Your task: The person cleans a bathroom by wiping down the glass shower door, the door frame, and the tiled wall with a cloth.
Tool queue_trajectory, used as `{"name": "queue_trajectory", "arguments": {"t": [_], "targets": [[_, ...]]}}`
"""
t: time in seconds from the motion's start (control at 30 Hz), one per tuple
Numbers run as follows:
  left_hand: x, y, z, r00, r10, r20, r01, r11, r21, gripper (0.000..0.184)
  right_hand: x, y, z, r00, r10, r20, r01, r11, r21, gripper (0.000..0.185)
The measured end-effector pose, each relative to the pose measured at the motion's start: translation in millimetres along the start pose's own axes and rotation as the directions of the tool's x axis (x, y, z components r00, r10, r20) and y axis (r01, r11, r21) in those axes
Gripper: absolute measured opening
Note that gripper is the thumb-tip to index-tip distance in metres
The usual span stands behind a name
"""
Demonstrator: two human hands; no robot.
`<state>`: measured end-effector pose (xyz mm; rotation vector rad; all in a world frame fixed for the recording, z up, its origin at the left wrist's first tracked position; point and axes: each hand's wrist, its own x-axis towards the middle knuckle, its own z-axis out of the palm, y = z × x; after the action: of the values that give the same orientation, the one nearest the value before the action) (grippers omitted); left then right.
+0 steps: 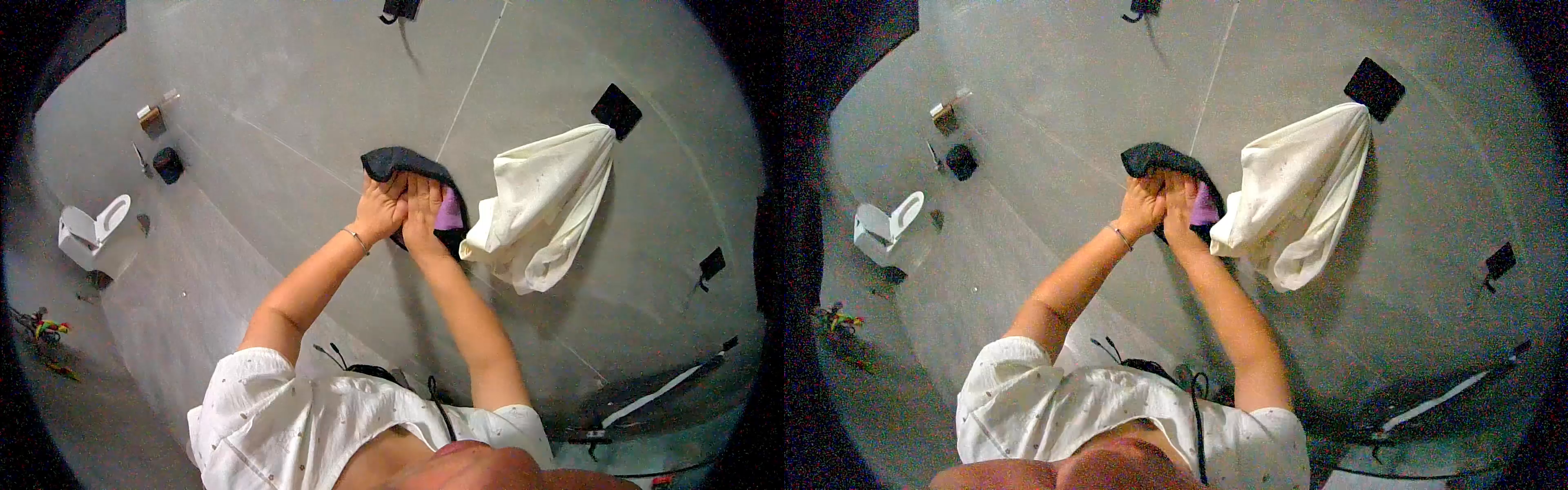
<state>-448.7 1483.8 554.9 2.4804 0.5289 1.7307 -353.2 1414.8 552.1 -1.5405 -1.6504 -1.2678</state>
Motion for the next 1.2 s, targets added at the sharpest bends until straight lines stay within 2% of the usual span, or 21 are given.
{"name": "queue_trajectory", "arguments": {"t": [0.03, 0.13, 0.2, 0.23, 0.37, 0.43, 0.47, 0.5, 0.57, 0.6, 0.63, 0.7, 0.8, 0.87, 0.93, 1.03, 1.13, 1.2], "targets": [[16.1, -4.7, -4.7, 0.999, 0.049, 0.003, -0.049, 0.998, 0.028, 0.044, 23.4, 10.8, 1.2, 0.988, -0.02, -0.15, 0.031, 0.997, 0.073, 0.058], [54.0, -4.5, -23.3, 0.987, 0.158, -0.022, -0.157, 0.987, 0.044, 0.045, 55.5, 5.1, -17.4, 0.987, 0.038, -0.156, -0.021, 0.994, 0.108, 0.056], [90.0, 5.2, -46.6, 0.966, 0.239, -0.103, -0.234, 0.971, 0.053, 0.044, 83.3, 2.0, -41.1, 0.995, 0.087, -0.053, -0.087, 0.996, 0.003, 0.055], [103.7, 6.9, -55.1, 0.963, 0.257, -0.086, -0.25, 0.965, 0.076, 0.042, 96.4, 3.1, -40.9, 0.987, 0.091, -0.135, -0.094, 0.995, -0.016, 0.055], [150.6, 8.4, -88.9, 0.9, 0.41, -0.145, -0.395, 0.911, 0.12, 0.04, 139.7, -6.5, -55.8, 0.961, 0.189, -0.203, -0.198, 0.98, -0.024, 0.053], [179.7, 13.2, -91.4, 0.847, 0.507, -0.16, -0.494, 0.862, 0.117, 0.039, 160.8, 0.3, -65.0, 0.922, 0.23, -0.313, -0.278, 0.953, -0.117, 0.053], [208.6, -4.8, -83.9, 0.81, 0.557, -0.182, -0.543, 0.831, 0.123, 0.039, 189.8, 13.5, -51.0, 0.899, 0.215, -0.381, -0.302, 0.935, -0.187, 0.054], [214.5, 1.5, -85.4, 0.789, 0.582, -0.195, -0.56, 0.813, 0.16, 0.038, 186.4, 16.8, -49.5, 0.903, 0.246, -0.351, -0.336, 0.916, -0.221, 0.054], [246.0, 18.0, -91.0, 0.747, 0.645, -0.162, -0.62, 0.763, 0.182, 0.037, 206.4, 30.1, -61.8, 0.857, 0.253, -0.448, -0.374, 0.904, -0.205, 0.054], [245.8, 16.4, -92.2, 0.755, 0.632, -0.174, -0.614, 0.775, 0.152, 0.035, 210.4, 28.4, -59.7, 0.848, 0.303, -0.434, -0.409, 0.896, -0.174, 0.055], [253.2, 19.9, -90.8, 0.777, 0.625, -0.081, -0.599, 0.772, 0.213, 0.034, 215.2, 33.9, -60.4, 0.828, 0.277, -0.487, -0.407, 0.895, -0.183, 0.056], [273.7, 26.0, -95.2, 0.694, 0.678, -0.241, -0.647, 0.735, 0.204, 0.032, 232.1, 37.3, -69.0, 0.813, 0.266, -0.518, -0.451, 0.85, -0.272, 0.058], [282.7, 32.1, -95.6, 0.719, 0.662, -0.21, -0.638, 0.749, 0.179, 0.032, 241.7, 42.4, -70.8, 0.787, 0.274, -0.552, -0.514, 0.787, -0.341, 0.059], [282.0, 29.0, -89.2, 0.702, 0.666, -0.255, -0.65, 0.744, 0.155, 0.031, 240.3, 44.0, -68.5, 0.785, 0.271, -0.557, -0.51, 0.794, -0.332, 0.056], [275.3, 20.8, -91.6, 0.693, 0.659, -0.292, -0.65, 0.747, 0.142, 0.031, 233.6, 34.4, -61.2, 0.793, 0.311, -0.523, -0.51, 0.808, -0.294, 0.053], [254.9, 10.2, -90.8, 0.754, 0.622, -0.211, -0.624, 0.779, 0.066, 0.031, 221.7, 24.5, -55.0, 0.8, 0.32, -0.507, -0.508, 0.811, -0.291, 0.053], [225.0, -2.1, -82.9, 0.761, 0.596, -0.256, -0.609, 0.792, 0.034, 0.03, 196.2, 11.4, -42.9, 0.827, 0.367, -0.426, -0.512, 0.805, -0.299, 0.053], [201.1, -15.6, -81.9, 0.777, 0.585, -0.233, -0.594, 0.803, 0.033, 0.031, 174.4, -0.5, -28.2, 0.846, 0.37, -0.385, -0.495, 0.813, -0.306, 0.053]]}}
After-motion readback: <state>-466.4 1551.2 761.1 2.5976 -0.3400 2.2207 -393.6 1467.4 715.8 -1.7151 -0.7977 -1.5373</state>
